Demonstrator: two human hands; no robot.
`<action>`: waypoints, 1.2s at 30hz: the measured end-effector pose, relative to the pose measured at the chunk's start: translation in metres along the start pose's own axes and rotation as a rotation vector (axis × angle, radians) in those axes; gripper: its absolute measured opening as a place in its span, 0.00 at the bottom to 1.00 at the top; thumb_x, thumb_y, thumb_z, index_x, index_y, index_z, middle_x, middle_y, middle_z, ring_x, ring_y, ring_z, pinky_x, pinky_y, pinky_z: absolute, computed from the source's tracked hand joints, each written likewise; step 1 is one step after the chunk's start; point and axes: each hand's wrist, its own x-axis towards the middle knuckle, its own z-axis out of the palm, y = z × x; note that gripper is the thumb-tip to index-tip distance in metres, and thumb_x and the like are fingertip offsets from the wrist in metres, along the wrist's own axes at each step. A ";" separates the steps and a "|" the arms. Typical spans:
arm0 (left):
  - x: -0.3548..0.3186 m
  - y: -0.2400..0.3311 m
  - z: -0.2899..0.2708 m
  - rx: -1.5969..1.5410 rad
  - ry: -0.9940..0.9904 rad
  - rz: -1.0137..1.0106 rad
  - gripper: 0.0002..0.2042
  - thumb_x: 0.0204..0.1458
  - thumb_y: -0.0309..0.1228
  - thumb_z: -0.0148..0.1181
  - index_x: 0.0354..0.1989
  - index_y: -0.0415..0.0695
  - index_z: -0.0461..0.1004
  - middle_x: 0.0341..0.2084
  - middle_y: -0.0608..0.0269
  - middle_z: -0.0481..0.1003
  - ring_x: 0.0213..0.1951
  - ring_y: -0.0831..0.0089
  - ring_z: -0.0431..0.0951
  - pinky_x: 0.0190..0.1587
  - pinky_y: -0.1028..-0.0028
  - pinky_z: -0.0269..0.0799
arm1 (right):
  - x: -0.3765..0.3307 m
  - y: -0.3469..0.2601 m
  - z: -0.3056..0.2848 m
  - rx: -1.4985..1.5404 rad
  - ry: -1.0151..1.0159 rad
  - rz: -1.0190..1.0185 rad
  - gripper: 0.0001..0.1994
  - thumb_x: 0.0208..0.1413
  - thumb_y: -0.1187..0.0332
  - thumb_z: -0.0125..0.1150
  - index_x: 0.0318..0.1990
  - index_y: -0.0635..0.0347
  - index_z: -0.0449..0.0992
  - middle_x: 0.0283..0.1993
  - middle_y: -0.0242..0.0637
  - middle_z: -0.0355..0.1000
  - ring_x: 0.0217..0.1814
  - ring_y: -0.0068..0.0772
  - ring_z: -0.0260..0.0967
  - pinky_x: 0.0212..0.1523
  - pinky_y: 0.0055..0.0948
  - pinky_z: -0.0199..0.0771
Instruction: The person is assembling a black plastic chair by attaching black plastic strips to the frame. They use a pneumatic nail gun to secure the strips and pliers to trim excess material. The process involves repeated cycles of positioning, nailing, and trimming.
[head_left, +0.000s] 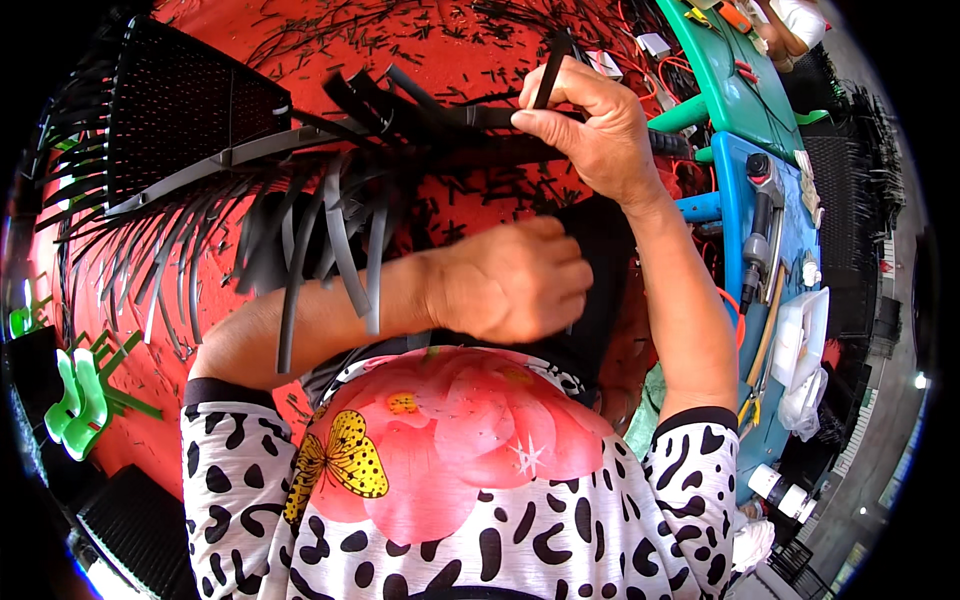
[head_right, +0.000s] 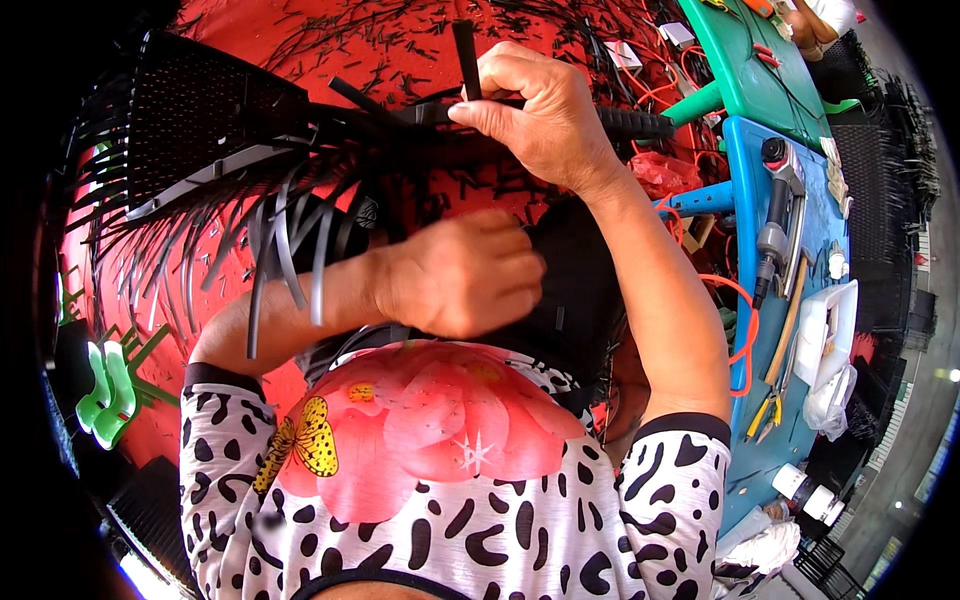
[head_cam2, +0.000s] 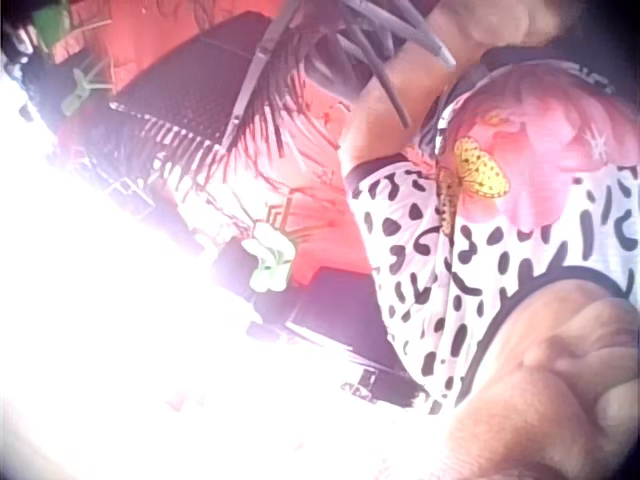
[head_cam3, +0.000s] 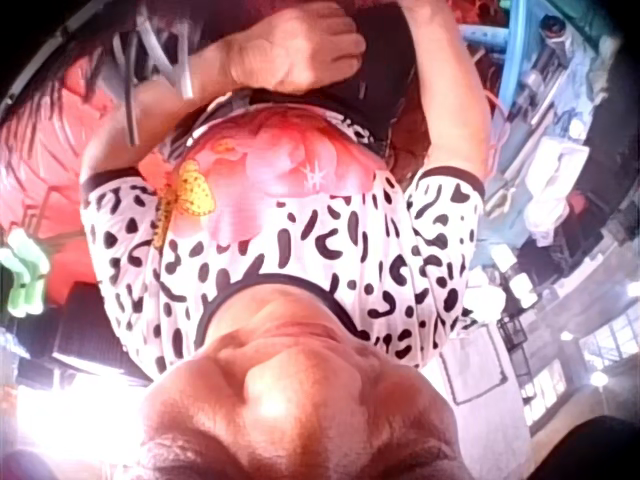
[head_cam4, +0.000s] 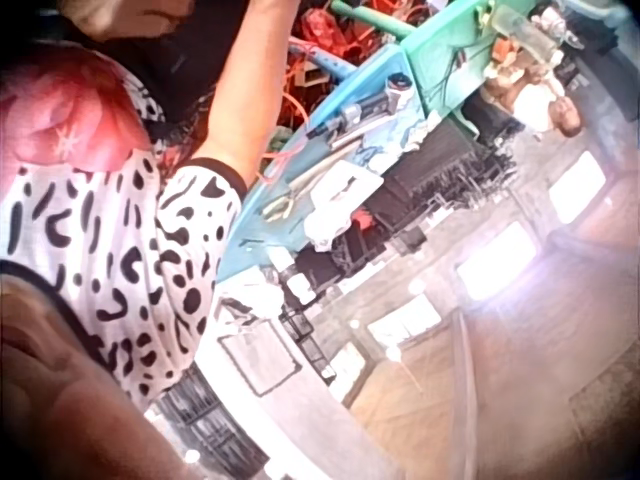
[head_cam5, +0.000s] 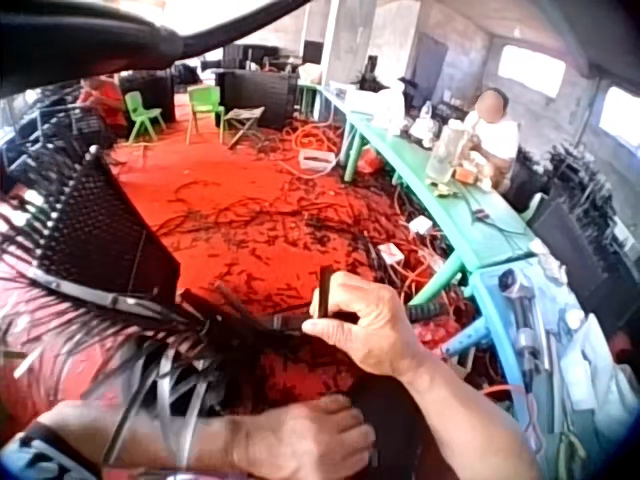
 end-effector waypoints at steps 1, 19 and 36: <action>-0.003 -0.006 -0.003 0.036 -0.002 -0.006 0.12 0.34 0.34 0.56 0.26 0.40 0.73 0.25 0.62 0.67 0.28 0.64 0.71 0.31 0.66 0.67 | 0.000 0.002 0.000 -0.025 0.028 -0.030 0.07 0.48 0.76 0.67 0.27 0.65 0.72 0.26 0.34 0.66 0.27 0.24 0.64 0.29 0.23 0.65; 0.006 -0.066 -0.045 0.394 -0.186 -0.609 0.06 0.47 0.26 0.57 0.34 0.42 0.71 0.26 0.59 0.74 0.33 0.58 0.77 0.35 0.60 0.71 | -0.025 -0.014 0.009 -0.076 0.360 -0.009 0.04 0.56 0.75 0.60 0.33 0.66 0.75 0.33 0.33 0.74 0.31 0.23 0.67 0.35 0.23 0.69; -0.010 -0.047 -0.028 0.383 0.028 -0.643 0.09 0.46 0.31 0.62 0.35 0.43 0.72 0.25 0.61 0.74 0.31 0.59 0.76 0.41 0.63 0.72 | -0.035 -0.066 0.019 0.483 0.436 0.409 0.14 0.63 0.71 0.53 0.24 0.63 0.66 0.23 0.36 0.71 0.21 0.16 0.59 0.23 0.17 0.59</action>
